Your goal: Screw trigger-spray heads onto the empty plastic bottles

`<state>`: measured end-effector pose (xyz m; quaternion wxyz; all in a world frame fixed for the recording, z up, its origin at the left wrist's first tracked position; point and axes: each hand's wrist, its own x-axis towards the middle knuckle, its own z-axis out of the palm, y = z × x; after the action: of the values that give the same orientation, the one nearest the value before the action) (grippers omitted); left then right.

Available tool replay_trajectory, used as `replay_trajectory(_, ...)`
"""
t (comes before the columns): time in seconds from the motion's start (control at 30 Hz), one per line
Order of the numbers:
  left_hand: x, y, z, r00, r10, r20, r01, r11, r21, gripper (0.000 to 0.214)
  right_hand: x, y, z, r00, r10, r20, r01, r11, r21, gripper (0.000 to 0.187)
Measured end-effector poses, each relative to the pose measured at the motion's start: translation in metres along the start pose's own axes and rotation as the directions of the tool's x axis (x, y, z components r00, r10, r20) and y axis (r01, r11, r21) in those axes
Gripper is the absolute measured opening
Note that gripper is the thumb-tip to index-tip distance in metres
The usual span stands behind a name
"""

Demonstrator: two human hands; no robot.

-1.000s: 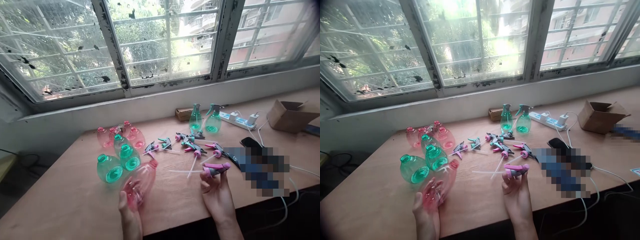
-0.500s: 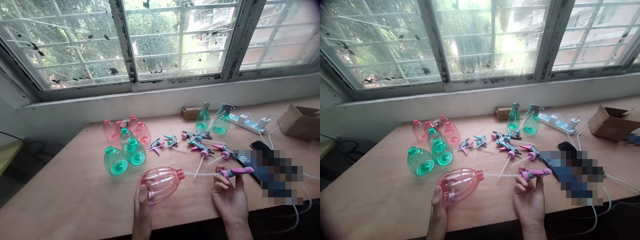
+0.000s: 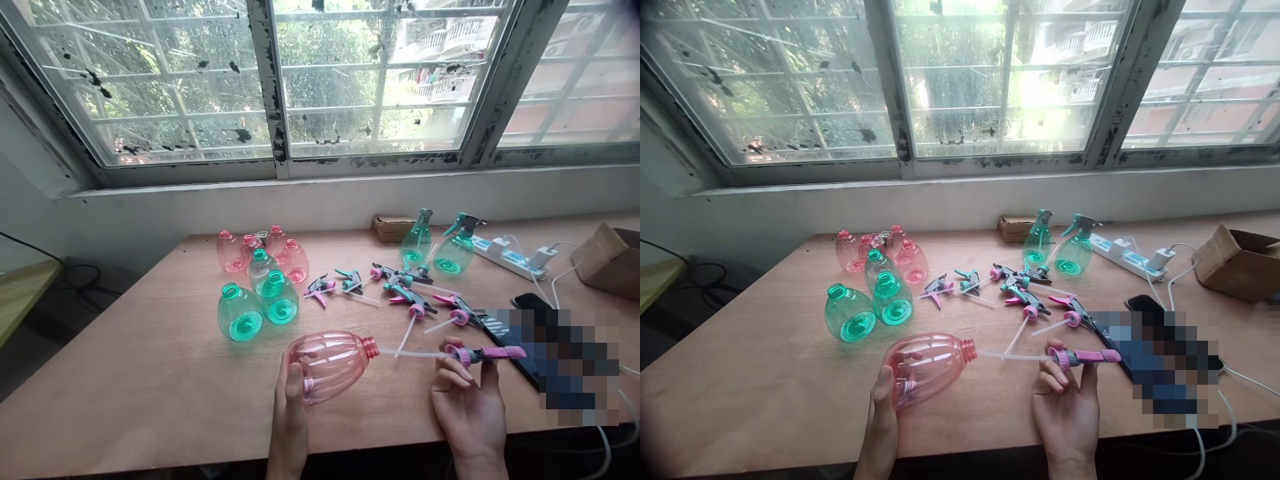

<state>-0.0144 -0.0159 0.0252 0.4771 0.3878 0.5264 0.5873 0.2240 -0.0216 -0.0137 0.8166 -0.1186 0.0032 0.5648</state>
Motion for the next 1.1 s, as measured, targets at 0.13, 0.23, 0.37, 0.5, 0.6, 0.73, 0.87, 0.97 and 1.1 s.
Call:
replay_trajectory(0.13, -0.003, 0.006, 0.004, 0.999, 0.037, 0.009, -0.037, 0.999, 0.011, 0.059, -0.003, -0.001, 0.0, 0.999, 0.035, 0.011, -0.036, 0.981, 0.19, 0.037)
replay_trajectory(0.23, -0.003, 0.006, 0.003, 0.999, 0.035, 0.022, -0.035, 0.999, 0.002, 0.06, -0.003, -0.001, -0.001, 0.999, 0.038, 0.007, -0.038, 0.971, 0.237, 0.034)
replay_trajectory(0.37, 0.0, 0.0, -0.001, 0.997, 0.019, 0.07, -0.022, 0.999, 0.047, 0.059, -0.001, 0.002, 0.0, 0.995, 0.094, 0.016, -0.095, 0.986, 0.14, 0.032)
replay_trajectory(0.5, 0.001, -0.001, -0.001, 0.996, 0.018, 0.091, -0.025, 0.997, 0.076, 0.063, -0.002, 0.01, 0.004, 0.998, 0.055, -0.044, -0.06, 0.99, -0.131, 0.049)
replay_trajectory(0.6, 0.0, 0.001, 0.001, 0.997, 0.025, 0.072, -0.028, 0.999, 0.043, 0.06, -0.006, 0.017, 0.006, 1.0, 0.007, -0.028, -0.015, 0.952, -0.306, 0.064)
replay_trajectory(0.73, 0.001, -0.003, -0.002, 0.997, 0.012, 0.074, -0.013, 1.0, 0.011, 0.061, -0.008, 0.025, 0.004, 1.0, -0.026, -0.016, 0.015, 0.866, -0.499, 0.039)
replay_trajectory(0.87, 0.005, -0.013, -0.01, 0.992, -0.012, 0.126, 0.005, 0.999, 0.054, 0.066, -0.007, 0.032, 0.002, 0.996, -0.066, 0.054, 0.086, 0.781, -0.618, 0.029)
replay_trajectory(0.97, 0.008, -0.017, -0.013, 0.99, -0.015, 0.139, 0.008, 0.999, 0.048, 0.065, -0.007, 0.035, 0.002, 0.991, -0.073, 0.109, 0.13, 0.665, -0.735, 0.035)
replay_trajectory(1.1, 0.008, -0.018, -0.011, 0.993, -0.015, 0.119, 0.01, 0.999, 0.045, 0.063, -0.013, 0.039, 0.006, 0.985, 0.037, 0.166, 0.121, 0.539, -0.833, 0.039)
